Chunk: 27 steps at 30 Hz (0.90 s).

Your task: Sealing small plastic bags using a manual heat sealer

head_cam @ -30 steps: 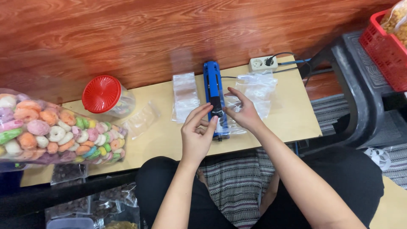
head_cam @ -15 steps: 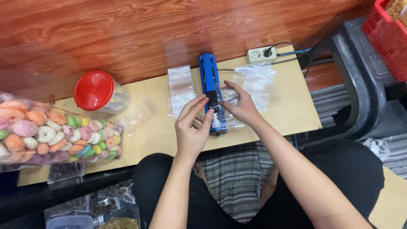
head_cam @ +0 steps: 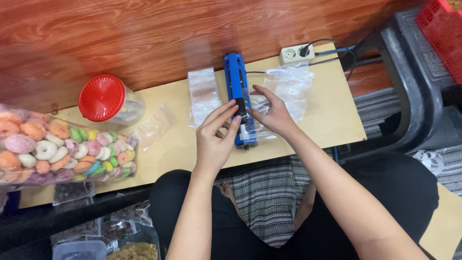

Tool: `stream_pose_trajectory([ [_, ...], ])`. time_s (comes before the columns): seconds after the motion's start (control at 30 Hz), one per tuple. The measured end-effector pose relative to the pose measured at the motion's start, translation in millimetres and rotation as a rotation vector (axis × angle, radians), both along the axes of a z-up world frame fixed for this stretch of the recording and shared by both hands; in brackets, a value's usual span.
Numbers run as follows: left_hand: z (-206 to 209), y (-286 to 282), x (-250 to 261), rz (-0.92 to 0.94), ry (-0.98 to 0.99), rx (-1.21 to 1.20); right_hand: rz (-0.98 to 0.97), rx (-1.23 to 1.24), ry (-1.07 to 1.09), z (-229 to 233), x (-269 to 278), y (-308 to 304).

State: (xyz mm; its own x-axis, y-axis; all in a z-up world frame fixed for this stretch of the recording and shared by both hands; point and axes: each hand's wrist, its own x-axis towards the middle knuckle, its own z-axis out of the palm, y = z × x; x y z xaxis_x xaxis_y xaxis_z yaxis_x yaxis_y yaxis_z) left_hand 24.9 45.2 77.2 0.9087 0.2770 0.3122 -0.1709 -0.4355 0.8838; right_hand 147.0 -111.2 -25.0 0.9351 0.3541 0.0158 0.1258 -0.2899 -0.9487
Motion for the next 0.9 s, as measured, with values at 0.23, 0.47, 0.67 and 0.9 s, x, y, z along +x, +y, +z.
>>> stream_pose_trajectory([
  [0.23, -1, 0, 0, -0.009, 0.006, -0.001, 0.009, 0.006, -0.017, -5, 3, -1],
  [0.47, -1, 1, 0, -0.016, 0.006, 0.008, 0.007, 0.016, 0.007, 3, -1, -1],
  [0.67, 0, 1, 0, -0.017, 0.009, 0.002, 0.014, 0.011, -0.013, -2, 1, -2],
  [0.9, 0, 1, 0, 0.044, 0.017, 0.020, 0.014, -0.001, -0.026, -1, 0, -2],
])
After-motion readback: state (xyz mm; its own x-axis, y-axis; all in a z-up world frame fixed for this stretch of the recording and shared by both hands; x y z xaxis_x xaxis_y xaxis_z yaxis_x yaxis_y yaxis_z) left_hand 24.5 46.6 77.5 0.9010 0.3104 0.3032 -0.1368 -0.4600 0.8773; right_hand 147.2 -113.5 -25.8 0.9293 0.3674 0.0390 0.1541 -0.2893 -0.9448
